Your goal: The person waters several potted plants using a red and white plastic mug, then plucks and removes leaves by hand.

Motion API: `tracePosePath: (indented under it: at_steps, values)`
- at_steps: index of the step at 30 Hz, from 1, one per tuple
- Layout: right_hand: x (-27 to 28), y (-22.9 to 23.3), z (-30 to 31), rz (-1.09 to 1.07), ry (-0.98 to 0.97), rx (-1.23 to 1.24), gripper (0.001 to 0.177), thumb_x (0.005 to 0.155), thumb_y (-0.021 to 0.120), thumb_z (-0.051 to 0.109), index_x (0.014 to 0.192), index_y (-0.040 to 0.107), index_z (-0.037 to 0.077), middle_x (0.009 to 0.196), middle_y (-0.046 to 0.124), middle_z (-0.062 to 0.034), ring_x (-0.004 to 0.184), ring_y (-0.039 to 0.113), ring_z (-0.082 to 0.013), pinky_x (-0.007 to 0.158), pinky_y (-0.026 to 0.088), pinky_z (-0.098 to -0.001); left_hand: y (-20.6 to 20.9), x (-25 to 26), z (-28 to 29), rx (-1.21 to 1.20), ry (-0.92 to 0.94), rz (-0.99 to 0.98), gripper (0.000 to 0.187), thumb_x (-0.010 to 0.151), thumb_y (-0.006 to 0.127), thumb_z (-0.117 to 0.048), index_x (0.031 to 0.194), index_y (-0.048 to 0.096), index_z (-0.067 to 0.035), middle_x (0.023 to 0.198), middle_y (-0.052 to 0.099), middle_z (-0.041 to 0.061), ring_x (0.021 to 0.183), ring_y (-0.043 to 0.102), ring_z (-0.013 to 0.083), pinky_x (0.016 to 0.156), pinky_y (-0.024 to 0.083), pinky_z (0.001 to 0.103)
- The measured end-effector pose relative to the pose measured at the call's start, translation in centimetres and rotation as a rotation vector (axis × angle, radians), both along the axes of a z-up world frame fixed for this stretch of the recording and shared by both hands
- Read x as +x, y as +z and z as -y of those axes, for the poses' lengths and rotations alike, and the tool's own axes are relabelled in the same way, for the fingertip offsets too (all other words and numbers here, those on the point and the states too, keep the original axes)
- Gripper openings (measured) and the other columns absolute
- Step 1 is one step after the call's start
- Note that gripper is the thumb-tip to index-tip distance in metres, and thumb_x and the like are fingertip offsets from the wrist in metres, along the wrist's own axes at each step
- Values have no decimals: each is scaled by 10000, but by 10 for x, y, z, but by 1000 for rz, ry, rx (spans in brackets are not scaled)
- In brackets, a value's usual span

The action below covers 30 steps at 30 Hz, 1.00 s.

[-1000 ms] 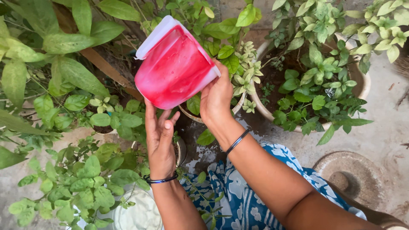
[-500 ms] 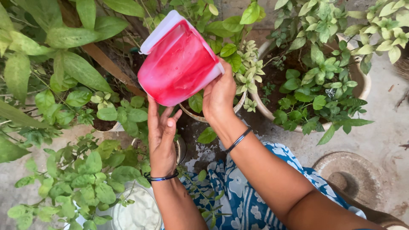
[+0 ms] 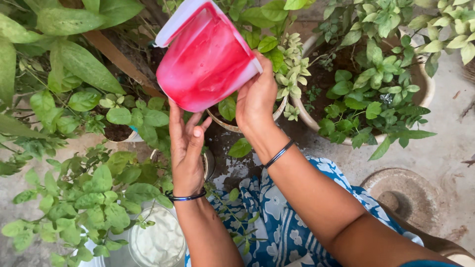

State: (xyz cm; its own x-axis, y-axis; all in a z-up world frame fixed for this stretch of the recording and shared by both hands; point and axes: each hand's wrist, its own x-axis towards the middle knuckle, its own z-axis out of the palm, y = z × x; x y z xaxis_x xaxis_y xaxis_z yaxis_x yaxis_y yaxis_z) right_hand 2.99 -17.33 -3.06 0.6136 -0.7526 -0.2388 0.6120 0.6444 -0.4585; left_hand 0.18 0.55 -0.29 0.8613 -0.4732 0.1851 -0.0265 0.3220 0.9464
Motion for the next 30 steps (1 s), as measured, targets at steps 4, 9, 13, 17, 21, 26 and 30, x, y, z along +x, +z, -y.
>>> tracePosePath:
  at_steps: [4,9,13,17,21,26,30]
  values:
    - [-4,12,-5,-35,-7,24,487,1064,499,215,1449,477,-81,1391,562,-181,1272,558,-226,1126,440,-358,4,-2,1,12,11,6,870,1060,612,-425,1694,116,-95,1710,251,161,1486,432,351,1202,418,486]
    - [-14,35,-13,-96,-35,-336,640,946,450,72,1552,352,-108,1629,389,-223,1471,403,-243,1211,319,-348,18,-6,2,48,15,-41,819,1086,462,-527,1665,152,-39,1675,309,179,1492,428,344,1175,416,473]
    - [-23,56,-19,28,-17,-338,623,958,448,49,1548,344,-122,1599,434,-253,1484,435,-305,1261,339,-394,52,-20,-7,180,67,-49,813,1062,465,-506,1646,181,-17,1631,409,199,1462,496,329,1150,439,452]
    - [-41,75,-37,76,52,-578,626,938,409,26,1553,411,-94,1610,458,-252,1511,455,-324,1316,351,-421,92,-59,-36,657,258,24,901,932,628,-304,1624,128,-14,1602,405,198,1263,632,291,1015,524,388]
    - [-52,87,-58,176,151,-818,627,938,398,18,1557,483,-33,1596,477,-189,1492,503,-276,1276,373,-413,102,-93,-113,824,305,262,789,944,617,-258,1558,268,95,1534,480,290,1385,548,338,1098,457,437]
    - [-69,94,-91,336,355,-792,599,910,416,-38,1498,525,1,1599,464,-154,1532,431,-250,1337,320,-392,49,-98,-221,839,315,146,773,942,615,-253,1544,282,98,1498,492,287,1339,553,332,1067,464,437]
    - [-84,91,-125,321,432,-992,529,940,462,-51,1453,564,29,1555,526,-148,1543,437,-237,1350,339,-372,-31,-97,-271,866,417,-70,760,939,613,-248,1534,293,100,1469,501,284,1302,557,328,1042,470,436]
